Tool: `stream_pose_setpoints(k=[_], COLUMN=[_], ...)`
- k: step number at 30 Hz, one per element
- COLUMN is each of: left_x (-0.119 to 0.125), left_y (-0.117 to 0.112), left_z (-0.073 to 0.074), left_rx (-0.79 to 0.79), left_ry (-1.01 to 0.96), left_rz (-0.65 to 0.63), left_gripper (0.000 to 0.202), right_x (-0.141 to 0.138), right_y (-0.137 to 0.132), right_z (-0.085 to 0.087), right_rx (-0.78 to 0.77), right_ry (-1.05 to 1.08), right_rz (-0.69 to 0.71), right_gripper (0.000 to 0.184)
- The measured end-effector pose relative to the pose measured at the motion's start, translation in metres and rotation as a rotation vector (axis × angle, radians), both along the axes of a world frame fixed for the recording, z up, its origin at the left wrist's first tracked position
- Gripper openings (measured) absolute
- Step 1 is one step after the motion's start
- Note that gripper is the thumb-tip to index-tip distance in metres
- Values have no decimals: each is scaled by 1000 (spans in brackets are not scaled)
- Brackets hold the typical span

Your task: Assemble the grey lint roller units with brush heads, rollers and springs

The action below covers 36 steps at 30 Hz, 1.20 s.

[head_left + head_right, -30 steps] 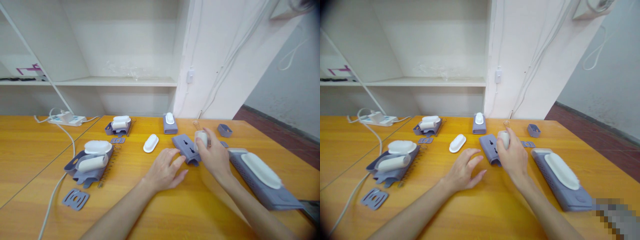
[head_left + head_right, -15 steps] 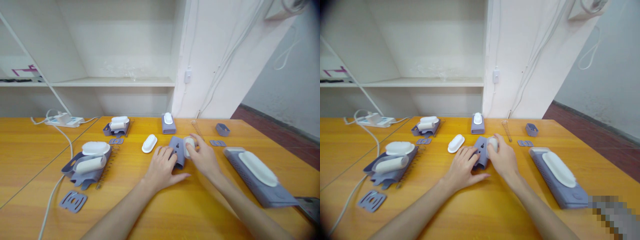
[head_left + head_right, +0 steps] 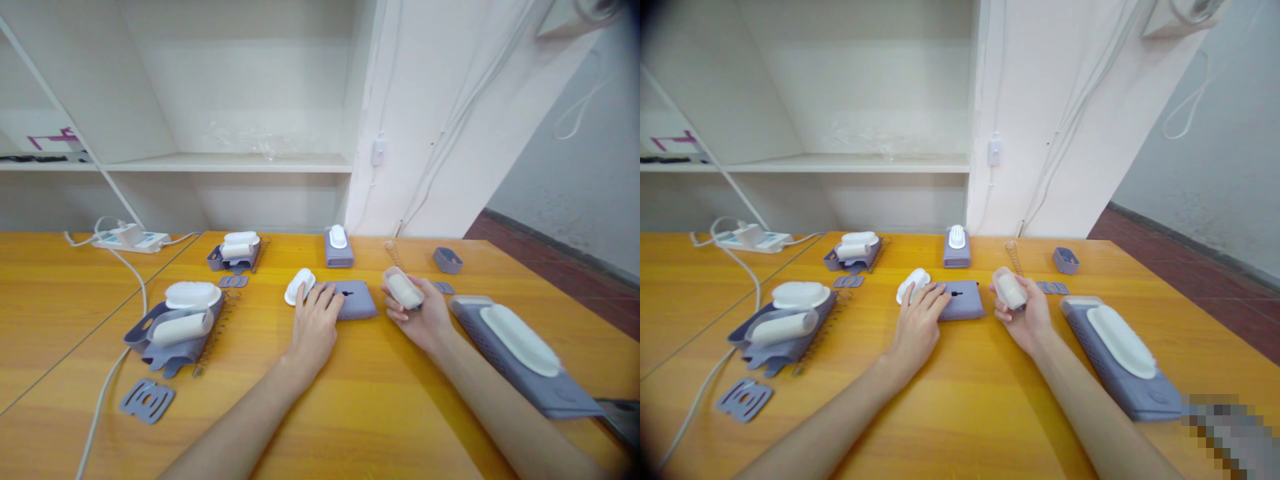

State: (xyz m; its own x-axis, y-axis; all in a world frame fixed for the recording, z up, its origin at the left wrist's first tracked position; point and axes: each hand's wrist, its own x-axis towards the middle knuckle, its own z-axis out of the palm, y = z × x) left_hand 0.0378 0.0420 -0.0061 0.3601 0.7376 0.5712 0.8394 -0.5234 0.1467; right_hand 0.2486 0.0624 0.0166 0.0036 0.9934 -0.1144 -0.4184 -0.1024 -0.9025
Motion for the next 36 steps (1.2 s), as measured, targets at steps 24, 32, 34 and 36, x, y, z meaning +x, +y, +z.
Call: stream_pose_setpoints(k=[24, 32, 34, 36], left_x=[6, 7, 7, 8], left_y=[-6, -5, -5, -5], left_z=[6, 7, 8, 8], left_rx=[-13, -25, -22, -7], left_ry=[-75, -70, -72, -77], left_rz=[73, 227, 243, 244], left_gripper=[16, 43, 50, 60], right_x=[26, 1, -12, -24], right_y=[2, -2, -3, -5], right_z=[17, 25, 18, 8], right_rx=[153, 163, 100, 100], right_ry=[-1870, -702, -468, -355], right_rz=[-340, -340, -249, -234], right_gripper=[43, 48, 41, 38])
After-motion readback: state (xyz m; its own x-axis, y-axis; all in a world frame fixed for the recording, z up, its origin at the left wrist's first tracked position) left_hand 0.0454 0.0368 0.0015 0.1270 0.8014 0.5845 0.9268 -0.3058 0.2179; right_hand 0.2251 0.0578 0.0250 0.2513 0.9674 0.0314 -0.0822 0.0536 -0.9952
